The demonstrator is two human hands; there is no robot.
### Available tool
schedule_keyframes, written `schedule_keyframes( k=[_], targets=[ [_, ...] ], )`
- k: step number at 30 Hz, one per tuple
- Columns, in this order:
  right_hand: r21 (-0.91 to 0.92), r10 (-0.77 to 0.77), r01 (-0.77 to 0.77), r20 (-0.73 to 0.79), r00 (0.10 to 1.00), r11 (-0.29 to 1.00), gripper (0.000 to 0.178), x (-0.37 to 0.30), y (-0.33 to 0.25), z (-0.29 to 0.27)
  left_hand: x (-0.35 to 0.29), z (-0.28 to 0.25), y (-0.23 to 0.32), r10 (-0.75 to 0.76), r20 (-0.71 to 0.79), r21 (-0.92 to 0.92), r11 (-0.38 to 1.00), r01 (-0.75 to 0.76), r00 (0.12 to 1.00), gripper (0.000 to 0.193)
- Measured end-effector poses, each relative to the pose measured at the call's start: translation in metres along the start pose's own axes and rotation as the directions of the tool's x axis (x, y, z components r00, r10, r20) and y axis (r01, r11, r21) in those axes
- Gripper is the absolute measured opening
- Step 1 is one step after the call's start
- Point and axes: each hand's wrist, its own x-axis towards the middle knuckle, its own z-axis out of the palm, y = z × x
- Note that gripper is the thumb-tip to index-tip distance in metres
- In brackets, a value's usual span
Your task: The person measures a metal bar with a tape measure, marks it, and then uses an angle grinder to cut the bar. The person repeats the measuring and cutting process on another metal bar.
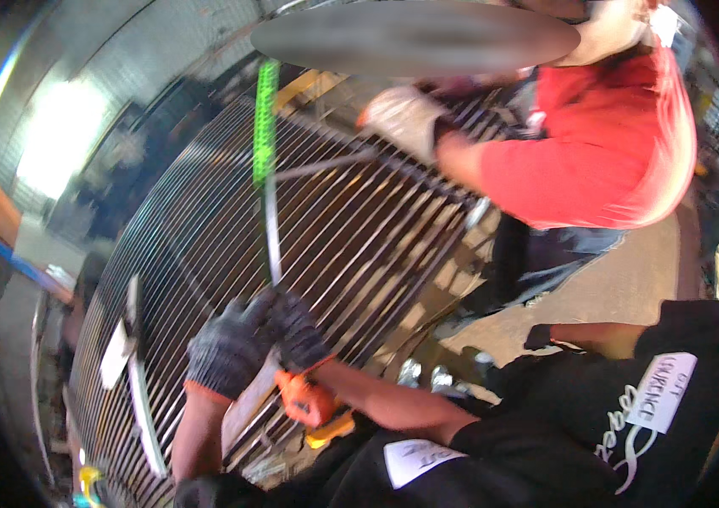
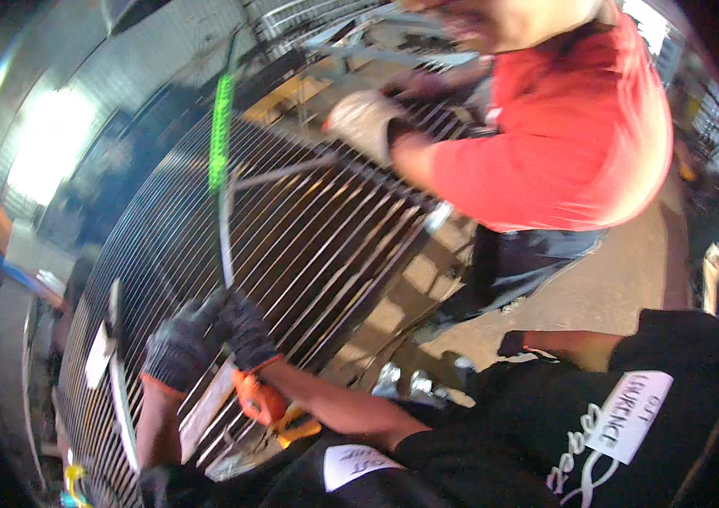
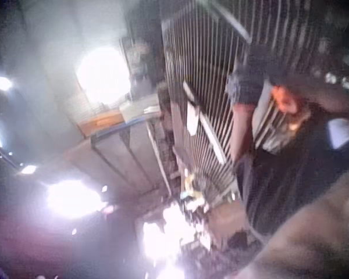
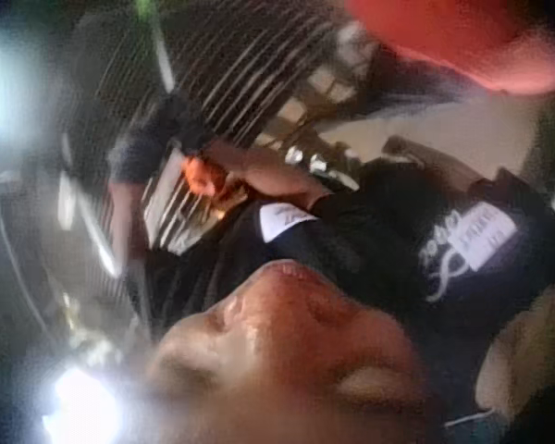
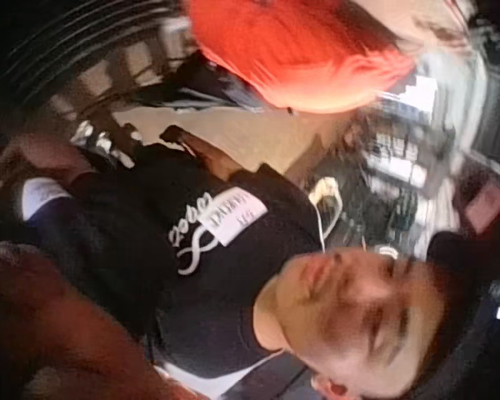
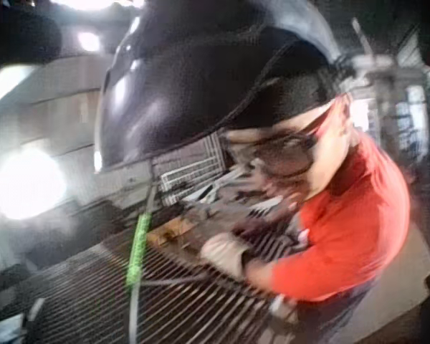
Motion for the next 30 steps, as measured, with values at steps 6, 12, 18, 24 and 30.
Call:
schedule_keyframes(
  k=[6, 12, 18, 24, 30],
  targets=[
    [-0.312, 0.034, -0.036, -0.012, 0.999, 0.949, 0.024, -0.022, -0.015, 0.036, -0.021, -0.014, -0.01, -0.086, 0.08, 0.016, 0.996, 0.085, 0.993, 0.043],
    [-0.359, 0.01, -0.04, -0.085, 0.996, 0.932, 0.025, -0.018, -0.023, 0.032, -0.01, -0.006, -0.009, -0.048, 0.096, 0.056, 0.998, 0.043, 0.994, 0.042],
    [-0.6, -0.104, 0.069, -0.024, 0.994, 0.797, 0.027, -0.017, -0.033, 0.033, -0.007, -0.011, -0.006, -0.028, 0.117, 0.075, 0.997, 0.019, 0.993, 0.044],
    [-0.718, -0.136, 0.045, -0.07, 0.988, 0.694, 0.029, -0.022, -0.035, 0.039, -0.009, -0.014, -0.008, -0.043, 0.171, 0.082, 0.996, 0.03, 0.984, 0.048],
    [-0.628, -0.109, 0.029, -0.088, 0.99, 0.778, 0.027, -0.02, -0.034, 0.039, -0.007, -0.017, -0.008, -0.035, 0.187, 0.035, 0.999, 0.029, 0.982, 0.054]
  ],
)
